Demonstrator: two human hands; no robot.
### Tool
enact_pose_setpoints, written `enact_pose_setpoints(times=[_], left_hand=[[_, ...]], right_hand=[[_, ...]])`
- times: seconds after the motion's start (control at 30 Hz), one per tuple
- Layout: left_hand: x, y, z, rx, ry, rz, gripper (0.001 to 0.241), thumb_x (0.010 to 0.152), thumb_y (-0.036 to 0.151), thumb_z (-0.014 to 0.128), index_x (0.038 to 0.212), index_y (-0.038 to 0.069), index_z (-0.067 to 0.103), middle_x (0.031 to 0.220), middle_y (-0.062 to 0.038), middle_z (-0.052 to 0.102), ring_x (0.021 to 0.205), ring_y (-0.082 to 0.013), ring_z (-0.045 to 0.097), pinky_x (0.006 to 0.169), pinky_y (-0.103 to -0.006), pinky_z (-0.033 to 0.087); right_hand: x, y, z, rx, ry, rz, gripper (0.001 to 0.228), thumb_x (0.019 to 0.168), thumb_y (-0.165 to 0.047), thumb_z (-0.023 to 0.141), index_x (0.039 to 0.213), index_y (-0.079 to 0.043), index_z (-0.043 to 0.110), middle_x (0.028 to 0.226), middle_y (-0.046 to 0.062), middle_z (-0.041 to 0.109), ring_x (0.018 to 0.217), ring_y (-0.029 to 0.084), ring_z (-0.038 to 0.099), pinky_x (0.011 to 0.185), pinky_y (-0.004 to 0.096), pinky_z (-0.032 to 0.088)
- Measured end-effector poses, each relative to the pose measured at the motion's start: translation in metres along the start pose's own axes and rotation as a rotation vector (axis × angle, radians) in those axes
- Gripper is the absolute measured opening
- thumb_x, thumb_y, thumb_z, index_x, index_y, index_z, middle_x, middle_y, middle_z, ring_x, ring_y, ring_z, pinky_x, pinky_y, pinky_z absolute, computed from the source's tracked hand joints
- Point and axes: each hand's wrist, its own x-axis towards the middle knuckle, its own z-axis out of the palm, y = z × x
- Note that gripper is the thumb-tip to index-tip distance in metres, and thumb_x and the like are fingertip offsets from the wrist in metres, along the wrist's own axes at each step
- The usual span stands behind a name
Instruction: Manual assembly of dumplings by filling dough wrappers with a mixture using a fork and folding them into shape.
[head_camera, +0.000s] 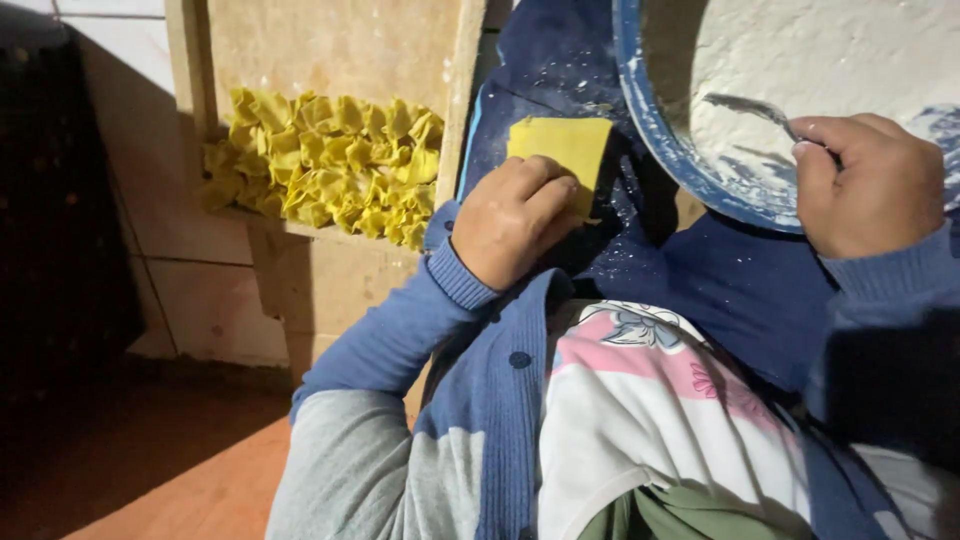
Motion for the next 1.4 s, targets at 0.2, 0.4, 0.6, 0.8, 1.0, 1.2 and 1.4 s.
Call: enact_pose_setpoints(times=[0.2, 0.4, 0.6, 0.8, 1.0, 1.2, 1.4], left_hand=[[0.003, 0.008, 0.006, 0.192, -0.02, 0.067, 0.003, 0.103, 0.004, 0.062, 0.105, 0.002, 0.064, 0.101, -0.015, 0.061, 0.075, -0.0318, 0.058, 0.069, -0.0429, 0.052], [0.017, 0.002, -0.012, -0.243, 0.054, -0.122, 0.008, 0.099, 0.001, 0.067, 0.097, -0.005, 0.062, 0.101, -0.019, 0.064, 0.092, -0.0326, 0.068, 0.084, -0.041, 0.058], [0.02, -0.006, -0.018, -0.798, 0.212, -0.469, 0.009, 0.106, 0.008, 0.055, 0.097, 0.01, 0.056, 0.118, -0.012, 0.069, 0.109, -0.0202, 0.067, 0.098, -0.0321, 0.057], [0.016, -0.028, -0.012, -1.522, 0.523, -0.706, 0.013, 0.104, 0.021, 0.062, 0.108, 0.009, 0.058, 0.104, -0.011, 0.069, 0.095, -0.0249, 0.071, 0.084, -0.0399, 0.062], [0.02, -0.018, -0.006, -1.66, 0.616, -0.789, 0.047, 0.101, 0.029, 0.069, 0.133, -0.005, 0.061, 0.127, -0.025, 0.069, 0.112, -0.0365, 0.071, 0.091, -0.0503, 0.064], [0.031, -0.014, 0.007, -1.651, 0.54, -0.74, 0.008, 0.099, 0.01, 0.066, 0.104, 0.004, 0.063, 0.096, -0.006, 0.065, 0.091, -0.0173, 0.063, 0.088, -0.0316, 0.057], [0.039, -0.008, 0.02, -1.738, 0.596, -0.769, 0.014, 0.101, 0.012, 0.067, 0.111, 0.002, 0.067, 0.106, -0.014, 0.074, 0.103, -0.0279, 0.072, 0.09, -0.0376, 0.062]], right_hand=[[0.002, 0.02, 0.01, -0.185, -0.161, 0.103, 0.022, 0.11, -0.01, 0.071, 0.127, -0.007, 0.086, 0.113, 0.017, 0.079, 0.092, 0.036, 0.073, 0.077, 0.048, 0.062], [0.024, 0.014, 0.022, -0.304, -0.27, 0.118, 0.02, 0.105, -0.009, 0.072, 0.12, -0.013, 0.084, 0.098, 0.012, 0.073, 0.074, 0.033, 0.07, 0.053, 0.048, 0.061], [0.043, 0.006, 0.03, -0.172, -0.531, 0.207, 0.021, 0.103, -0.003, 0.063, 0.1, -0.008, 0.083, 0.081, 0.016, 0.068, 0.062, 0.037, 0.062, 0.044, 0.049, 0.052], [0.039, 0.006, 0.027, -0.243, -0.531, 0.248, 0.019, 0.106, -0.009, 0.065, 0.114, -0.009, 0.083, 0.098, 0.02, 0.079, 0.079, 0.04, 0.075, 0.067, 0.055, 0.068], [0.056, 0.008, 0.035, 0.168, -0.651, 0.517, 0.028, 0.106, -0.017, 0.059, 0.11, -0.001, 0.082, 0.113, 0.021, 0.076, 0.105, 0.038, 0.07, 0.096, 0.054, 0.058], [0.056, 0.002, 0.007, 0.465, -0.624, 0.531, 0.025, 0.1, -0.015, 0.067, 0.119, -0.002, 0.077, 0.122, 0.021, 0.073, 0.109, 0.036, 0.068, 0.095, 0.053, 0.055], [0.045, 0.006, 0.011, 0.332, -0.412, 0.431, 0.023, 0.108, -0.015, 0.067, 0.121, 0.0, 0.079, 0.105, 0.024, 0.075, 0.071, 0.035, 0.064, 0.06, 0.051, 0.052]])
